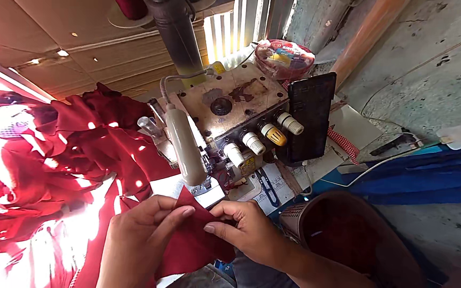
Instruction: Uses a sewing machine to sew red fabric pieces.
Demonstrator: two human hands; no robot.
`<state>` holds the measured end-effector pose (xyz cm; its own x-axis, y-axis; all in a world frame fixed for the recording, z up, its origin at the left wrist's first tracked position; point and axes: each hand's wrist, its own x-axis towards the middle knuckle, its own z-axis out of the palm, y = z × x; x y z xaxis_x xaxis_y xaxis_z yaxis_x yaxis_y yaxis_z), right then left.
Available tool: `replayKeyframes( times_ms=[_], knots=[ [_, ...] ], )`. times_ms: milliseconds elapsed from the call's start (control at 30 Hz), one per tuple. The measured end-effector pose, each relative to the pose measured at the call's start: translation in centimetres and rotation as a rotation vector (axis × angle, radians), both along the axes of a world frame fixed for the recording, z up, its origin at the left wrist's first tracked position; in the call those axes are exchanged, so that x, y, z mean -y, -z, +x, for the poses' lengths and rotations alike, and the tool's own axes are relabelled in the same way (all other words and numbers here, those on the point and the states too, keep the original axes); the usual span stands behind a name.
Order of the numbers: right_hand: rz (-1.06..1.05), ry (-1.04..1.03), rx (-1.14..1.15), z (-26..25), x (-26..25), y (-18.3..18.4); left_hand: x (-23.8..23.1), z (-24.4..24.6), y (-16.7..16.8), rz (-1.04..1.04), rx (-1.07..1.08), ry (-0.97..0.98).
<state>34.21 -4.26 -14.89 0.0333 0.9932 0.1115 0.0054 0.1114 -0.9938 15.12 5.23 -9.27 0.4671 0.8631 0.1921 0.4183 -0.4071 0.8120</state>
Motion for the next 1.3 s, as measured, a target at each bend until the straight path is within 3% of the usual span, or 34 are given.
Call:
replayKeyframes(
  times_ms=[333, 600, 933, 1133, 1300],
  knots=[
    [-0.027, 0.048, -0.053, 0.5, 0.0, 0.3, -1.4, -0.2, -0.6, -0.335, 0.055, 0.155],
    [0.005, 0.06, 0.205, 1.1, 0.8, 0.7, 0.0, -0.5, 0.6, 0.05, -0.053, 0.111],
    [0.165, 0.301, 0.359, 1.2, 1.0, 0.9, 1.0, 0.1, 1.4, 0.05, 0.187, 0.209],
    [0.205, 0.204, 0.254, 1.1, 1.4, 0.7, 1.3, 0.7, 1.5, -0.008, 0.218, 0.05],
    [0.131, 0.027, -0.026, 1.3, 1.9, 0.1, 1.1, -0.2, 0.2, -0.014, 0.18, 0.116]
  ],
)
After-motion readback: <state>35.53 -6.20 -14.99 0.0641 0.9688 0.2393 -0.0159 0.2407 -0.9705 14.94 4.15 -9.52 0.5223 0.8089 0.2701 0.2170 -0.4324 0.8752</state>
